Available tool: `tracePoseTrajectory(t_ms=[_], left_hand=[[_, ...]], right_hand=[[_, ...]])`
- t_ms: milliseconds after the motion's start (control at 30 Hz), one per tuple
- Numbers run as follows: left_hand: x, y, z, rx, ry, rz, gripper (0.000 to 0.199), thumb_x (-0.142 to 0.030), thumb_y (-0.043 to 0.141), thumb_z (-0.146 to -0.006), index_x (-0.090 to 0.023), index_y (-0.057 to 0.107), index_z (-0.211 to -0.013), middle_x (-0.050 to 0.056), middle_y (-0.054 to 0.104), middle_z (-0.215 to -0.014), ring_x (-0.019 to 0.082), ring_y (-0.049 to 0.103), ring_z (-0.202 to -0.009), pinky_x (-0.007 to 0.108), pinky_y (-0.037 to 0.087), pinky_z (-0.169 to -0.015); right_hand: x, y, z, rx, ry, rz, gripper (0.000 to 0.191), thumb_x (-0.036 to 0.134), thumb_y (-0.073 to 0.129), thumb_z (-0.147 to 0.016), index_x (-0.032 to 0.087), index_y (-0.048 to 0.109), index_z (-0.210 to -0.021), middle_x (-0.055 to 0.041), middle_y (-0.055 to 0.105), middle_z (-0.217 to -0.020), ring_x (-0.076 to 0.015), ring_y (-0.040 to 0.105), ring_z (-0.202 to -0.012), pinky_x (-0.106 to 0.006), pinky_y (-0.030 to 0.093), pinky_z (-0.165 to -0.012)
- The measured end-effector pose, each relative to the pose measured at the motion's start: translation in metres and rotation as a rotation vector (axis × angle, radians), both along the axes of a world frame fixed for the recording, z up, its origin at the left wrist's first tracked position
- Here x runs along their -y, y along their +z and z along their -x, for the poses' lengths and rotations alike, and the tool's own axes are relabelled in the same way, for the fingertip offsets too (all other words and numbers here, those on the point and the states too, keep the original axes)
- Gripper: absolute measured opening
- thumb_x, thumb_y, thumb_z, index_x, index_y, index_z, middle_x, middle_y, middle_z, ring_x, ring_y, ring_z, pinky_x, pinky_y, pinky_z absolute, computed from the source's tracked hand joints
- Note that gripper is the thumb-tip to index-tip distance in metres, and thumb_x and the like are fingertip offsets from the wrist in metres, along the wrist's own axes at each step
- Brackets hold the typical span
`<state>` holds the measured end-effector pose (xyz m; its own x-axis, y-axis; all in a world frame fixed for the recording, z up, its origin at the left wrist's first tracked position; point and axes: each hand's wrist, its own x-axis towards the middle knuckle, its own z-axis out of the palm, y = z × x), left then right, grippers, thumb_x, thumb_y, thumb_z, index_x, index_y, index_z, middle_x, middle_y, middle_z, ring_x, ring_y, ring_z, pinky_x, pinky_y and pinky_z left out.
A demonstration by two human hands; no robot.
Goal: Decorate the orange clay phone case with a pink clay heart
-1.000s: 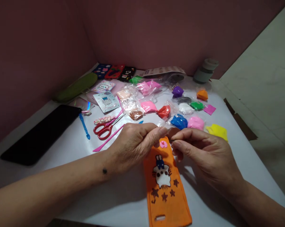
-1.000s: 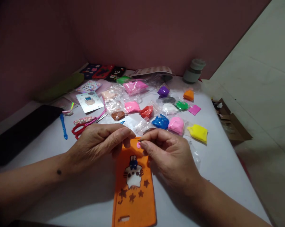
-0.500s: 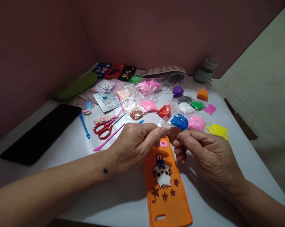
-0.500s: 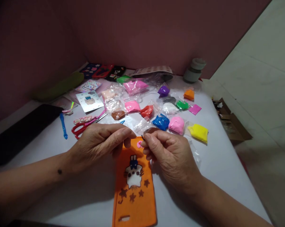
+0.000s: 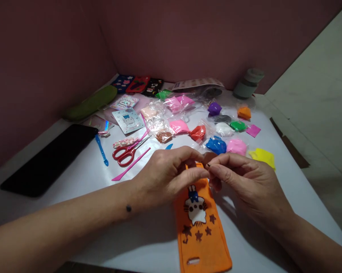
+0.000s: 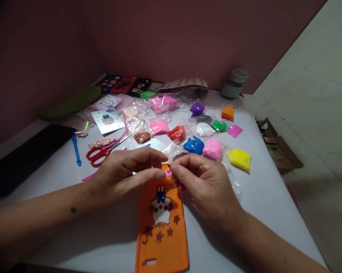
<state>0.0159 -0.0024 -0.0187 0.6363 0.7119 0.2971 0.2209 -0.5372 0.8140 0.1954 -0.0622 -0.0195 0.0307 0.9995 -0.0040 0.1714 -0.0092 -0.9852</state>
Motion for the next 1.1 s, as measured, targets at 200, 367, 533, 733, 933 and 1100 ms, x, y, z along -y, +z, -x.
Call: tracePoseTrajectory(t_ms=[200,367,533,733,933,1100], left_hand=[[0.004,-0.008,0.0,-0.026,-0.033,-0.196,0.012,-0.013,0.065,-0.083,-0.011,0.066,-0.095,0.0,0.066,-0.074,0.006,0.053,-0.055,0.016,0.042,-0.049],[0.005,-0.012,-0.001,-0.024,-0.02,-0.281,0.009,-0.013,0.064,-0.083,-0.013,0.066,-0.093,0.001,0.07,-0.077,0.008,0.06,-0.062,0.016,0.047,-0.057],[0.006,-0.014,-0.002,0.007,-0.02,-0.345,0.009,-0.01,0.059,-0.086,-0.011,0.068,-0.087,0.002,0.069,-0.074,0.007,0.062,-0.064,0.014,0.048,-0.059],[0.006,-0.014,0.0,-0.054,-0.003,-0.458,0.016,-0.011,0.054,-0.09,-0.008,0.069,-0.089,0.004,0.065,-0.072,0.009,0.062,-0.062,0.015,0.048,-0.057],[0.003,-0.025,0.003,-0.15,-0.019,-0.609,0.022,-0.011,0.044,-0.094,-0.008,0.066,-0.097,0.005,0.062,-0.073,0.011,0.058,-0.057,0.019,0.046,-0.048],[0.004,-0.025,0.003,-0.222,-0.008,-0.776,0.028,-0.013,0.035,-0.096,-0.009,0.063,-0.098,0.004,0.059,-0.07,0.012,0.05,-0.05,0.022,0.036,-0.039]], right_hand=[[0.003,0.002,0.004,0.153,0.002,-0.076,0.024,0.033,0.064,-0.087,0.024,0.067,-0.065,0.0017,0.059,-0.058,-0.0122,0.053,-0.053,-0.024,0.048,-0.054],[0.004,0.004,0.005,0.211,0.023,-0.038,0.022,0.034,0.064,-0.085,0.023,0.07,-0.067,-0.0005,0.065,-0.064,-0.0142,0.057,-0.058,-0.025,0.048,-0.053],[0.005,0.003,0.004,0.231,0.058,0.023,0.028,0.037,0.062,-0.087,0.021,0.068,-0.065,0.0013,0.06,-0.059,-0.0114,0.052,-0.056,-0.023,0.043,-0.051],[0.003,-0.004,0.001,-0.094,0.104,0.311,0.04,0.054,0.057,-0.087,0.019,0.066,-0.071,-0.0013,0.062,-0.061,-0.0093,0.051,-0.047,-0.022,0.038,-0.043],[0.002,-0.008,-0.001,-0.22,0.082,0.334,0.018,0.038,0.071,-0.082,0.021,0.066,-0.078,0.0032,0.063,-0.066,-0.0078,0.055,-0.05,-0.019,0.041,-0.046],[0.002,-0.002,0.002,-0.083,0.053,0.294,0.024,0.039,0.067,-0.085,0.019,0.064,-0.073,0.0017,0.063,-0.064,-0.0069,0.053,-0.05,-0.02,0.041,-0.049]])
